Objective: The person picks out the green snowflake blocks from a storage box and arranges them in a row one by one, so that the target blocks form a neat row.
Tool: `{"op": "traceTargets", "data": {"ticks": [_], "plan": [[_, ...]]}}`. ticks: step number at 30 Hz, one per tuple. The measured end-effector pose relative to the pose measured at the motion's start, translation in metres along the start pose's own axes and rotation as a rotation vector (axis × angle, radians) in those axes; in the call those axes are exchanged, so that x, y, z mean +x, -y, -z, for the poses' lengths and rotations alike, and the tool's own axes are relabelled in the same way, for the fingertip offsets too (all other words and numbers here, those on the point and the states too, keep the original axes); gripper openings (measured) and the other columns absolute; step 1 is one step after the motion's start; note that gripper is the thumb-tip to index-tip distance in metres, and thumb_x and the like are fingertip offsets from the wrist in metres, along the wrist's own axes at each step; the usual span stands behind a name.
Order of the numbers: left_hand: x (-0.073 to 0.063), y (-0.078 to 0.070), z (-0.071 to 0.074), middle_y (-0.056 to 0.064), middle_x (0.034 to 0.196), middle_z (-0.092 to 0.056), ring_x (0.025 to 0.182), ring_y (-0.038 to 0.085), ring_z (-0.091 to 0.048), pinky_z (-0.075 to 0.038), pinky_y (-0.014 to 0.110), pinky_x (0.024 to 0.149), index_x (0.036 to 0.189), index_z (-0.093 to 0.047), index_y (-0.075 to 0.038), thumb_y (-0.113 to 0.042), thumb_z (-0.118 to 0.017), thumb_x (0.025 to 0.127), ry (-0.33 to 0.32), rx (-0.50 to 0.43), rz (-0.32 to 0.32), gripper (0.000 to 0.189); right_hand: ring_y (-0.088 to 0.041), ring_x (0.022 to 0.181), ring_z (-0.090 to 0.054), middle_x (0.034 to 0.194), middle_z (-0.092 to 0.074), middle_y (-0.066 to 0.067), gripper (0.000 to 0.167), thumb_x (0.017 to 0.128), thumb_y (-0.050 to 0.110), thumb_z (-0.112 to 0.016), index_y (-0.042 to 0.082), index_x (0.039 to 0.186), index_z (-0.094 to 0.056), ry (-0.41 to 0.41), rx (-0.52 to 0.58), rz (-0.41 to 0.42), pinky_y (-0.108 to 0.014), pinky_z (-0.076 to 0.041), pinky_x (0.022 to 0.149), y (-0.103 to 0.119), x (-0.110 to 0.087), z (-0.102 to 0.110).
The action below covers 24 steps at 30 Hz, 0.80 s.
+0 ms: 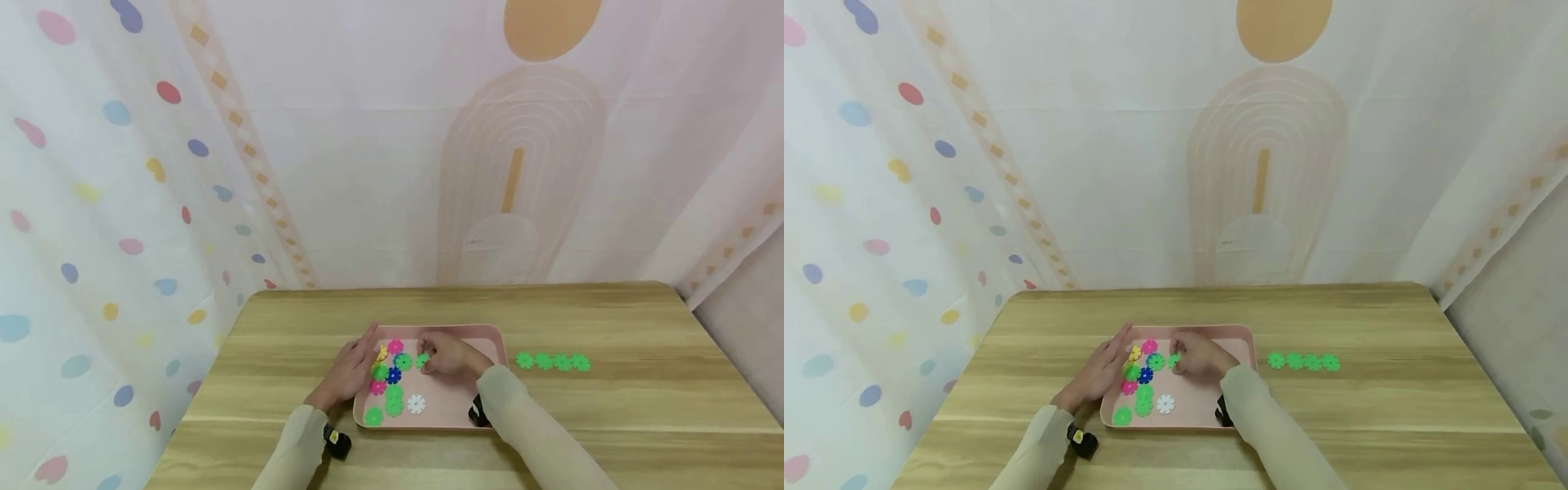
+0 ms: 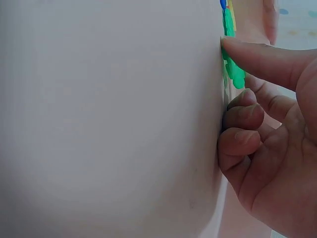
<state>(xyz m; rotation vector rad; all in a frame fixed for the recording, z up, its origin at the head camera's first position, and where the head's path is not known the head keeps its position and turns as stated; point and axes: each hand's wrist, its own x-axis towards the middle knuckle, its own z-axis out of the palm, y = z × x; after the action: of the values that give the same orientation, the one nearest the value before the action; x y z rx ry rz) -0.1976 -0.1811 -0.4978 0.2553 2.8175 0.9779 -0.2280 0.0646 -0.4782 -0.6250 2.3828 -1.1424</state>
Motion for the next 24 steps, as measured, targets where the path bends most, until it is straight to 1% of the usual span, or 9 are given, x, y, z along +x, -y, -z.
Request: {"op": "traceTargets", "data": {"ticks": [8,14,18,22,24], "plan": [[-0.0014,0.0005,0.0008,0.009,0.162,-0.029,0.146,0.041,-0.024,-0.02,0.072,0.111,0.161,-0.012,-0.027,-0.045,-0.031,0.108,0.006,0.004,-0.002,0.059,-0.017,0.074,-0.043,0.076,-0.042,-0.001,0.019,0.087,0.0,-0.071,0.006,0.096,-0.056,0.011,-0.013,0.014,-0.029,-0.037,0.068,0.0024,-0.0003,-0.0004],[-0.002,0.001,0.0001,0.008,0.162,-0.028,0.146,0.041,-0.023,-0.019,0.071,0.111,0.161,-0.013,-0.027,-0.044,-0.03,0.108,0.006,0.003,0.004,0.058,-0.016,0.076,-0.044,0.078,-0.044,-0.001,0.02,0.086,-0.003,-0.071,0.005,0.095,-0.055,0.004,0.007,0.02,-0.028,-0.038,0.069,0.0017,-0.0017,0.0002],[-0.0018,0.0009,0.0,0.008,0.162,-0.029,0.147,0.041,-0.023,-0.02,0.071,0.111,0.161,-0.012,-0.028,-0.044,-0.03,0.108,0.005,0.003,0.008,0.058,-0.016,0.076,-0.046,0.079,-0.048,-0.001,0.019,0.085,-0.006,-0.07,0.005,0.094,-0.057,-0.021,0.001,0.051,-0.026,-0.04,0.068,0.001,-0.0016,0.0005],[-0.0015,0.0008,-0.0001,0.009,0.162,-0.029,0.146,0.041,-0.023,-0.02,0.071,0.112,0.161,-0.012,-0.028,-0.044,-0.031,0.108,0.004,0.003,0.008,0.058,-0.014,0.075,-0.048,0.077,-0.05,0.0,0.016,0.085,-0.007,-0.068,0.004,0.093,-0.061,-0.031,-0.009,0.069,-0.025,-0.042,0.067,0.0023,-0.0018,0.0028],[-0.0013,0.0012,-0.0003,0.009,0.162,-0.029,0.146,0.041,-0.022,-0.02,0.071,0.111,0.161,-0.012,-0.028,-0.044,-0.031,0.108,0.005,0.003,0.007,0.059,-0.015,0.076,-0.048,0.079,-0.052,-0.001,0.018,0.085,-0.011,-0.065,0.004,0.094,-0.061,-0.03,-0.011,0.075,-0.025,-0.043,0.068,0.004,-0.0033,0.005]]}}
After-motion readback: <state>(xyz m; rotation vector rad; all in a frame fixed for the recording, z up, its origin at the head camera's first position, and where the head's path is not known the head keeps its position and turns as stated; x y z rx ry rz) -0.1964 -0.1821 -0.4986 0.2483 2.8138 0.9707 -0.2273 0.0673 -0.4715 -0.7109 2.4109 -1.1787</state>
